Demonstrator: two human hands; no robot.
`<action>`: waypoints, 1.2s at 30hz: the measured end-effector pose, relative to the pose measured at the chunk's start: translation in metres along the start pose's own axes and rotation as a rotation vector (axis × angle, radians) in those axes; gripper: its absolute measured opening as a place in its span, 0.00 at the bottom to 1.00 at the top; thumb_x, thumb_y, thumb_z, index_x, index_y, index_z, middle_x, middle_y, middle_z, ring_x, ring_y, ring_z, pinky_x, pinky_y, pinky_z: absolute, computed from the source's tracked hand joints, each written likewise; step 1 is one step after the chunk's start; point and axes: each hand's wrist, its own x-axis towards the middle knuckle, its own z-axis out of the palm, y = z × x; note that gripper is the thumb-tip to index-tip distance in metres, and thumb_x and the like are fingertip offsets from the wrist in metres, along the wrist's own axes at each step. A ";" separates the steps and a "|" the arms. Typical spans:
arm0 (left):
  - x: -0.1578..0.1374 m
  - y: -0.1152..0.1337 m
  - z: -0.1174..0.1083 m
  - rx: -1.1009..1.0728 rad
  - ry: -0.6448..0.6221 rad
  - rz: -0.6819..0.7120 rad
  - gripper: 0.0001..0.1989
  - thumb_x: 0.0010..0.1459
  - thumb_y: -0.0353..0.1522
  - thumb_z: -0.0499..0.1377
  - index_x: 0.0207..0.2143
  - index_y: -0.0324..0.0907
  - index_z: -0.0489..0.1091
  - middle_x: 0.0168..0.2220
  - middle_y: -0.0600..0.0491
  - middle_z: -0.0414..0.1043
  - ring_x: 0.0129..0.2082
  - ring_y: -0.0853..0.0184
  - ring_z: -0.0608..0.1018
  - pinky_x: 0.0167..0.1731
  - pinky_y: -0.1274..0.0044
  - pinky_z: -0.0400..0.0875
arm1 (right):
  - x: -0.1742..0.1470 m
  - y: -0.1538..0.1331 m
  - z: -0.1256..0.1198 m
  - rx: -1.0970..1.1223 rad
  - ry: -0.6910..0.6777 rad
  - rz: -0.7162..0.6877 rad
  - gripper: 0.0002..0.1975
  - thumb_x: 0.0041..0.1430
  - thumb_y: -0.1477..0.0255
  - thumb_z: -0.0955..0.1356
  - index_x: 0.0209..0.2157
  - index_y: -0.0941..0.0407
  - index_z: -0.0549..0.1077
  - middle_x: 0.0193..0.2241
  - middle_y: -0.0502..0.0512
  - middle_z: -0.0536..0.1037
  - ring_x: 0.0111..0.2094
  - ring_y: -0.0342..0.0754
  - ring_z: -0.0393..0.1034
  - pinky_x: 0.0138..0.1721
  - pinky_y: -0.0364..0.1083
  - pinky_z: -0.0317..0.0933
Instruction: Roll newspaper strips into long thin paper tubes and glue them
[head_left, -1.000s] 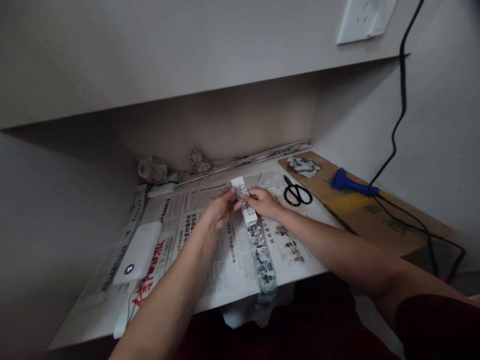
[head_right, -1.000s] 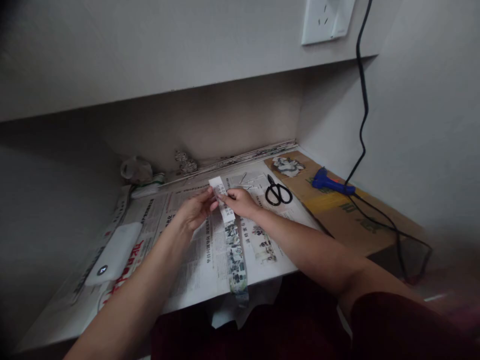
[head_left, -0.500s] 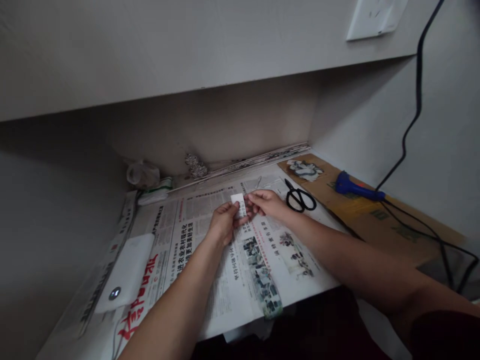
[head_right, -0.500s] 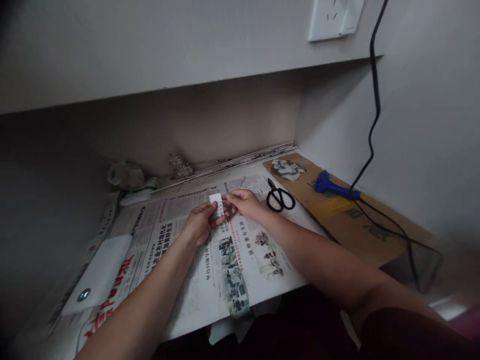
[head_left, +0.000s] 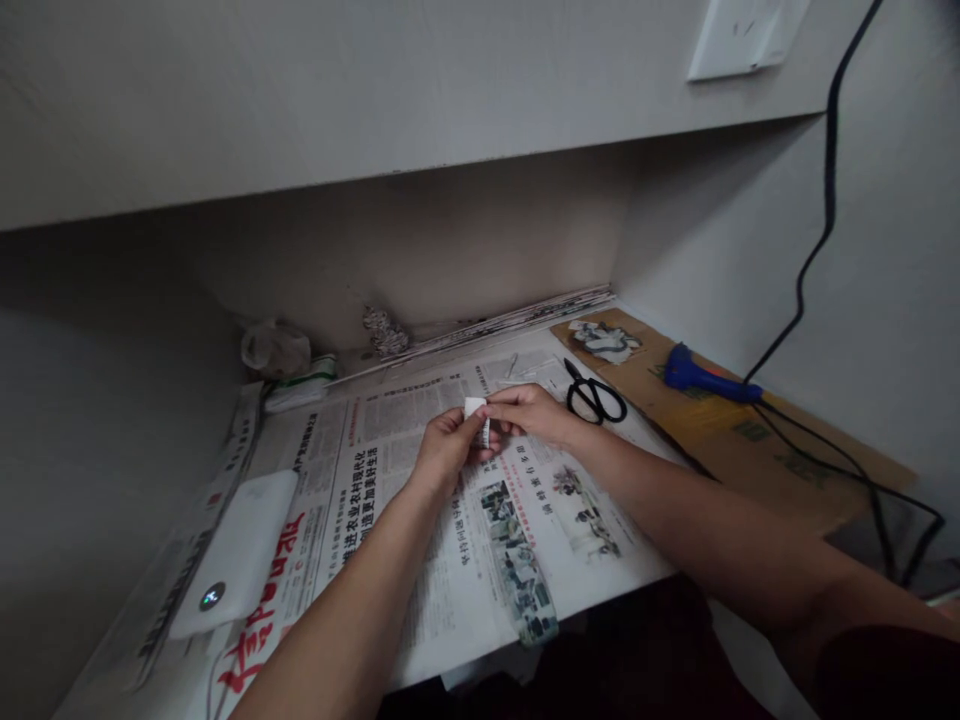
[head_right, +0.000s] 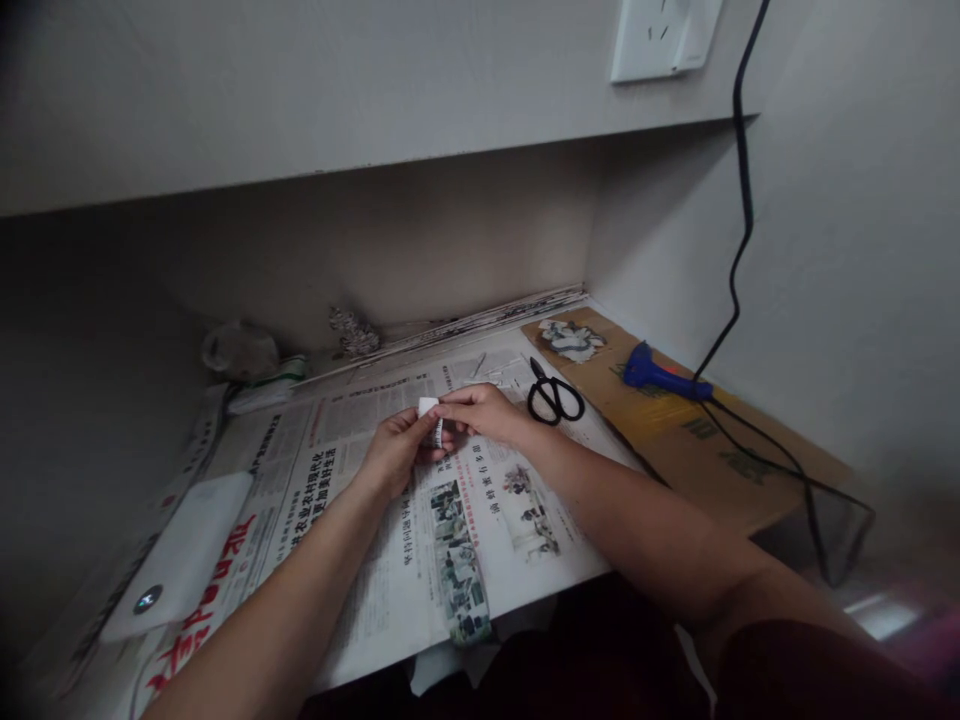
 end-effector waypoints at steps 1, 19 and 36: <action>0.000 0.000 0.000 0.010 0.001 0.006 0.18 0.49 0.42 0.63 0.33 0.35 0.70 0.25 0.48 0.74 0.21 0.71 0.75 0.19 0.82 0.71 | 0.000 0.000 0.000 -0.002 0.003 -0.001 0.18 0.46 0.62 0.73 0.35 0.61 0.77 0.17 0.48 0.70 0.19 0.37 0.60 0.18 0.37 0.49; -0.001 0.000 0.000 0.066 -0.003 0.047 0.18 0.52 0.44 0.59 0.33 0.35 0.70 0.25 0.48 0.75 0.20 0.70 0.75 0.18 0.82 0.69 | -0.002 -0.003 -0.004 0.114 -0.027 0.053 0.18 0.47 0.62 0.72 0.36 0.61 0.77 0.16 0.47 0.67 0.19 0.37 0.58 0.18 0.38 0.47; -0.001 -0.001 0.000 0.102 -0.005 0.079 0.19 0.47 0.43 0.63 0.33 0.35 0.69 0.27 0.49 0.74 0.19 0.71 0.74 0.17 0.82 0.69 | -0.004 -0.008 -0.001 0.093 -0.008 0.059 0.18 0.44 0.62 0.73 0.32 0.62 0.77 0.15 0.47 0.67 0.18 0.37 0.57 0.18 0.39 0.44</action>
